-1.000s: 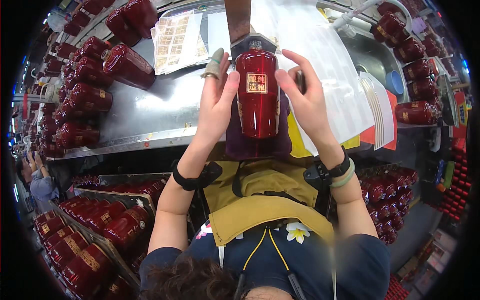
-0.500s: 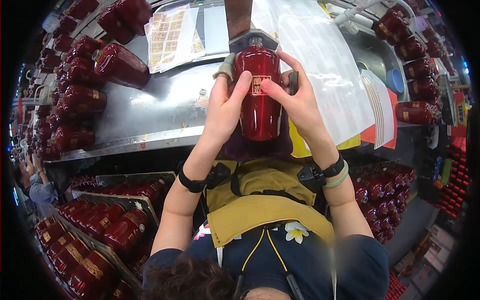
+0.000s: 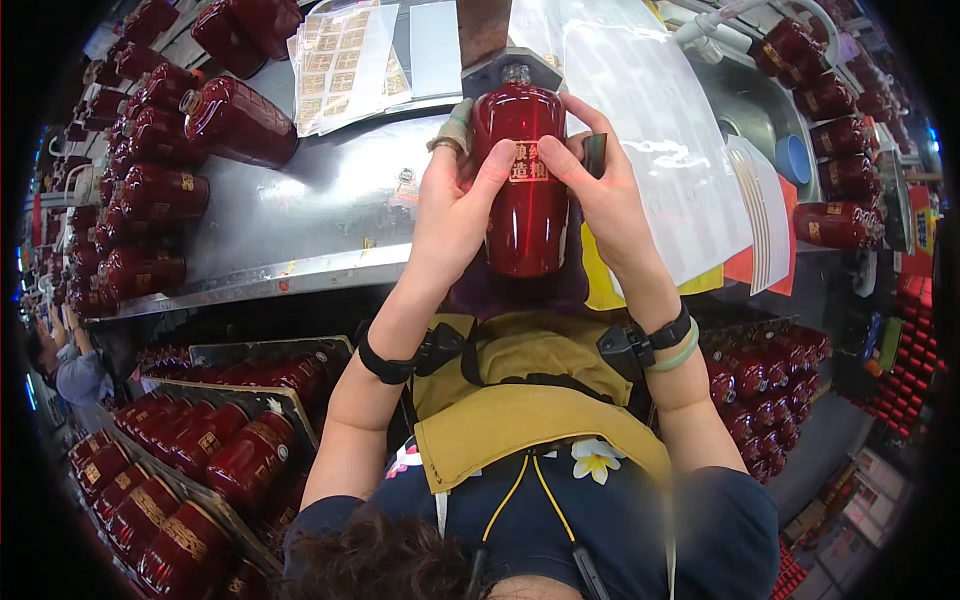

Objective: Applying and smoothing labels on red liquor bottles on a production line.

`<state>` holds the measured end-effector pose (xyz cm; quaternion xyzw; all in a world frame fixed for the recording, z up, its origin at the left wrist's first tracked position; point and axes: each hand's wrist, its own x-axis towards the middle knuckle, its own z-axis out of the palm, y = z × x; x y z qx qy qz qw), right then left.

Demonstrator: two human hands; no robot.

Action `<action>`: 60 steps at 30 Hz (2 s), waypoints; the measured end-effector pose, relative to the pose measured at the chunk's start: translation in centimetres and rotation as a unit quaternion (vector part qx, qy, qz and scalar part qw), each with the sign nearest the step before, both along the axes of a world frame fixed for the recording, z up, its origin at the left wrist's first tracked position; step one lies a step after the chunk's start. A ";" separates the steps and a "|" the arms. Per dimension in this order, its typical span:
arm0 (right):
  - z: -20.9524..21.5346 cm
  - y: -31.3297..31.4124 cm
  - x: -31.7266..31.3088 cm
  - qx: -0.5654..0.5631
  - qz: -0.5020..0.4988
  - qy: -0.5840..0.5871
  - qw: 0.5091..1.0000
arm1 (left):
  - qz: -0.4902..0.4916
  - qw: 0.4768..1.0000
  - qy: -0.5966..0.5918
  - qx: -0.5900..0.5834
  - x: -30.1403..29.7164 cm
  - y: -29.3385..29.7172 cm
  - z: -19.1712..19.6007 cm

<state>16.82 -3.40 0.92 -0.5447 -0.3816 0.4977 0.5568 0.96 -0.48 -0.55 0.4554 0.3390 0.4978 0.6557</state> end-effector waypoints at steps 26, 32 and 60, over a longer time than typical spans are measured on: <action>-0.4 -0.4 1.3 0.017 0.059 0.029 0.998 | 0.005 0.999 0.029 -0.022 0.0 0.4 0.2; -0.7 -0.3 1.5 0.024 0.065 0.013 0.998 | 0.010 0.999 0.021 -0.023 0.1 0.4 -0.1; 1.0 -5.2 -0.4 0.077 -0.018 -0.176 0.981 | -0.040 0.999 0.019 0.008 -0.4 -0.8 0.7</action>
